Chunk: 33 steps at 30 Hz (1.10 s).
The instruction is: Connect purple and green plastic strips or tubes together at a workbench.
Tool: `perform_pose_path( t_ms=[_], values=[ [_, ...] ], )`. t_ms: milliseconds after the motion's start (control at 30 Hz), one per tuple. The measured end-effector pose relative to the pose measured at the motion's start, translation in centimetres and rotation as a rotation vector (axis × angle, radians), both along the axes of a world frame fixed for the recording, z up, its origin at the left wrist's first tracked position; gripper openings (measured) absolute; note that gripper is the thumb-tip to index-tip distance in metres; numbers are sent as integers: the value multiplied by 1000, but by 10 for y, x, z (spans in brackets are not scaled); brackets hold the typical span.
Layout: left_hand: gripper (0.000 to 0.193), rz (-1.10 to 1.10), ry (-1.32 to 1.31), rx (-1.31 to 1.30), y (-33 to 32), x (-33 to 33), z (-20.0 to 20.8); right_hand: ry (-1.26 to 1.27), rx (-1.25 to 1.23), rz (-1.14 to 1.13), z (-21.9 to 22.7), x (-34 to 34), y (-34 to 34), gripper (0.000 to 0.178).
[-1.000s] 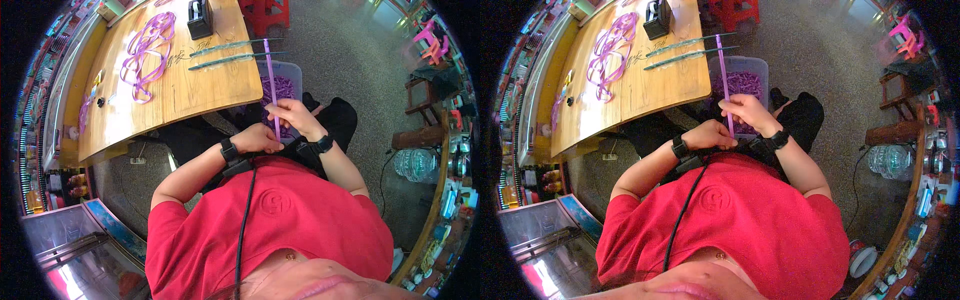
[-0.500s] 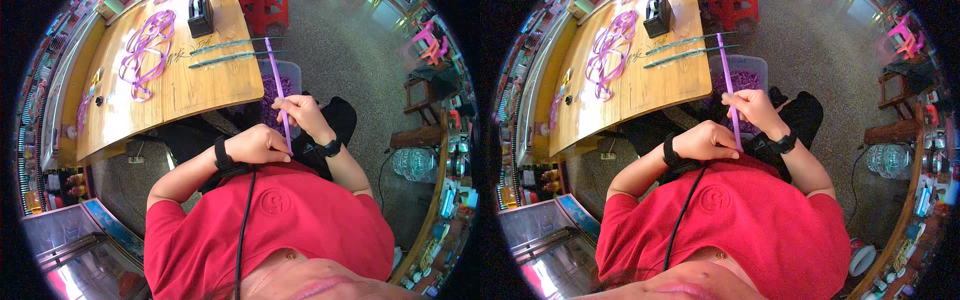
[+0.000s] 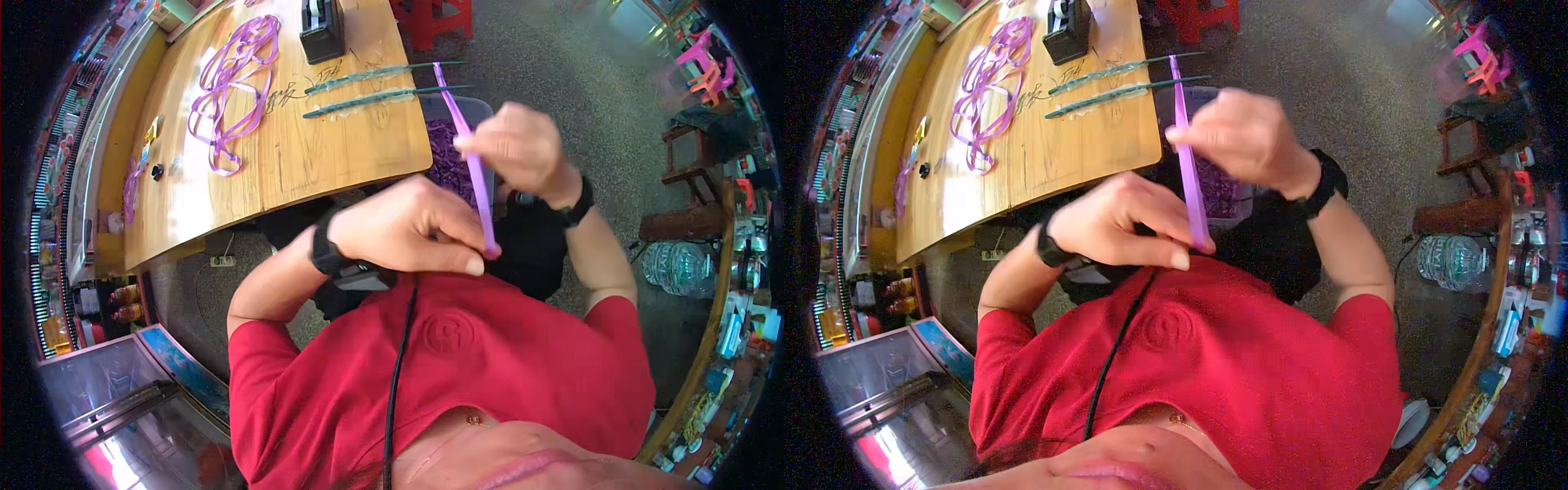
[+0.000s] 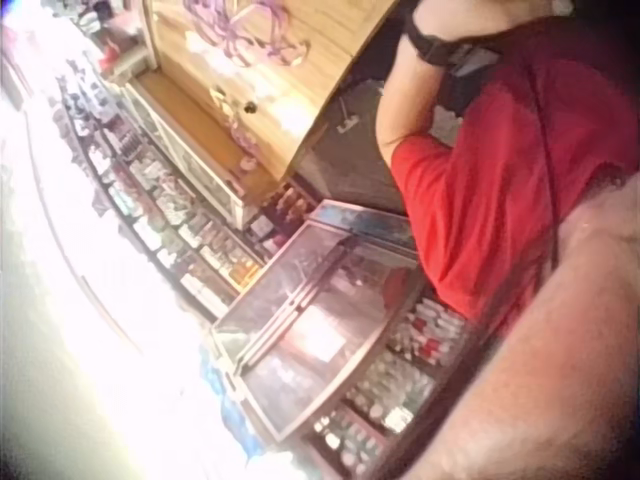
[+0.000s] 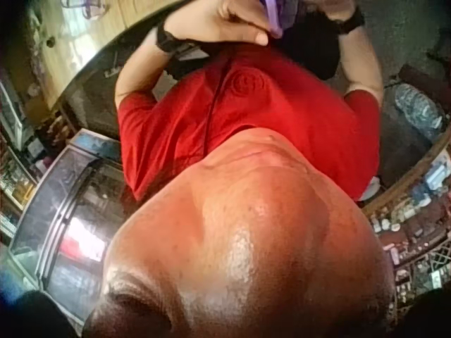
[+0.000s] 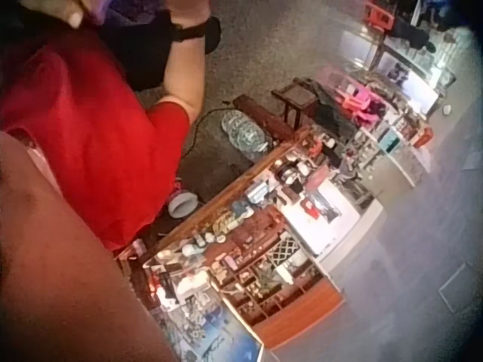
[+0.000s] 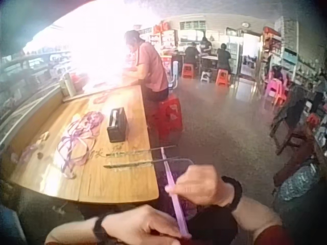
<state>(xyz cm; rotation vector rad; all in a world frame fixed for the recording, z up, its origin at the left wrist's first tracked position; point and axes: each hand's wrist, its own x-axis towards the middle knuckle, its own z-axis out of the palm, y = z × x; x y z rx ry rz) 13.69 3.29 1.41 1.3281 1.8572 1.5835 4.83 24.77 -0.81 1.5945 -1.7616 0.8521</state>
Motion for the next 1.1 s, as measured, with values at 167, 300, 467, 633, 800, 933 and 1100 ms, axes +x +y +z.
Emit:
perform_pose_path(
  t_ms=[167,300,467,633,800,933,1100],
  values=[
    [21,586,-12,139,-27,-47,72,144,-95,-305,40,-80,-25,13],
    [21,837,111,129,-35,-103,87,-330,-102,-376,46,-128,-53,14],
    [22,880,164,-87,-14,-141,62,-402,70,-552,-37,-211,-44,18],
    [26,885,381,-195,-37,-174,-2,-609,-15,-324,-69,-201,-64,23],
    [20,723,516,-421,-34,-182,-20,-1171,272,-201,-107,-205,-44,26],
    [21,668,693,-433,-28,-196,-33,-1011,231,-110,-149,-186,-31,23],
    [22,749,576,-480,-38,-196,-41,-1545,-270,-266,-108,-148,-35,21]
  ],
)
